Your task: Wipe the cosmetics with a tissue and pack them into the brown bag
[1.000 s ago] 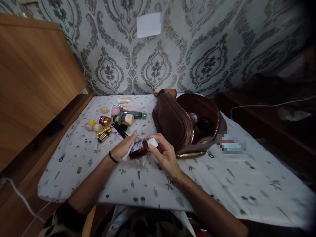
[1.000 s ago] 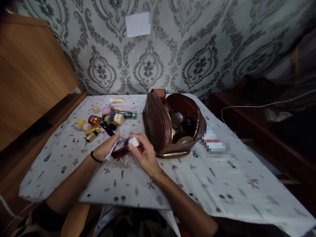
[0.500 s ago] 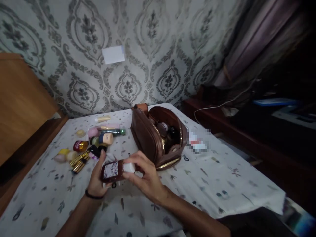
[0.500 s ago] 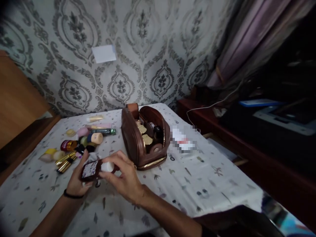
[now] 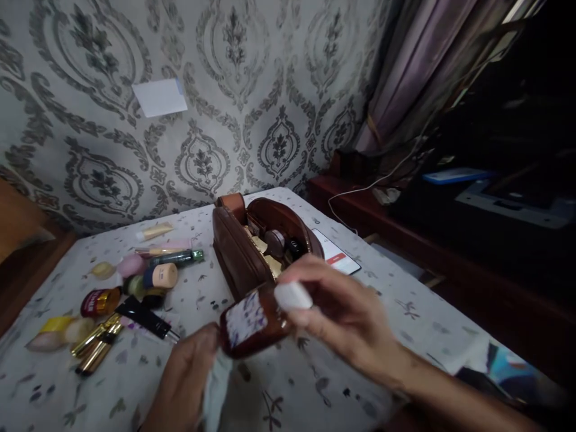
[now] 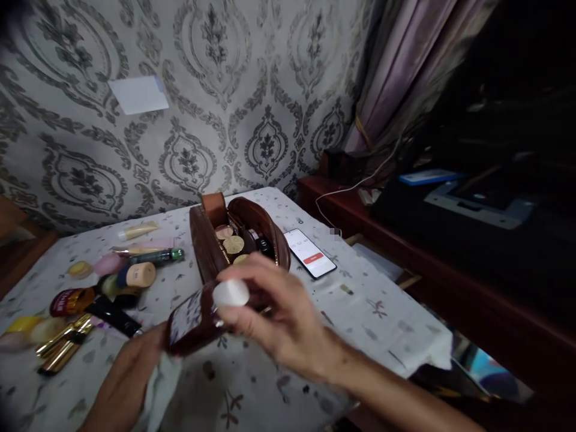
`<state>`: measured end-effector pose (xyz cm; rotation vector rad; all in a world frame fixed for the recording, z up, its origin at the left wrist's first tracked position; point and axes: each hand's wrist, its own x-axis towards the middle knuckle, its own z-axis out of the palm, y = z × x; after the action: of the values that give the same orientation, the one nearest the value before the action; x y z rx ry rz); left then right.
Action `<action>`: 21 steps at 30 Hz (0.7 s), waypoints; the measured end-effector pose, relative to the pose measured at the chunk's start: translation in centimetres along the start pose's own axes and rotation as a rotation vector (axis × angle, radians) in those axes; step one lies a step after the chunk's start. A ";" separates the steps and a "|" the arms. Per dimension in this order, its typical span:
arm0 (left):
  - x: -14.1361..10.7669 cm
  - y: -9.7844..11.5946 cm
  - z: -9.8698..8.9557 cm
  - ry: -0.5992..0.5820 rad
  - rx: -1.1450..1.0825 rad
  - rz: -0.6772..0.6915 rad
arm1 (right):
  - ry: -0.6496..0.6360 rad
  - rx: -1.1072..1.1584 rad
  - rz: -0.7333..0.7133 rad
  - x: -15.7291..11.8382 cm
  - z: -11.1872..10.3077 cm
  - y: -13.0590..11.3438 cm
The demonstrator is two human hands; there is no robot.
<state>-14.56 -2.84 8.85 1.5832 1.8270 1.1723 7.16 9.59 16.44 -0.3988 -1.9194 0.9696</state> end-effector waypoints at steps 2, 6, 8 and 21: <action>0.3 2.4 1.2 -0.091 0.155 0.042 | 0.114 -0.098 0.069 0.9 -2.1 -0.6; 2.2 5.3 4.5 -0.307 0.356 0.209 | 0.283 -0.261 0.135 2.5 -4.4 -1.1; 3.3 5.3 6.1 -0.379 0.352 0.267 | 0.281 -0.291 0.169 3.0 -4.8 -0.9; 4.0 2.1 8.5 -0.323 0.312 0.551 | -0.113 -0.637 0.220 3.2 -5.8 2.2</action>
<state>-7.59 3.56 6.78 2.4006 1.4533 0.7840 10.16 15.67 18.20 -0.9529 -2.3009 0.4942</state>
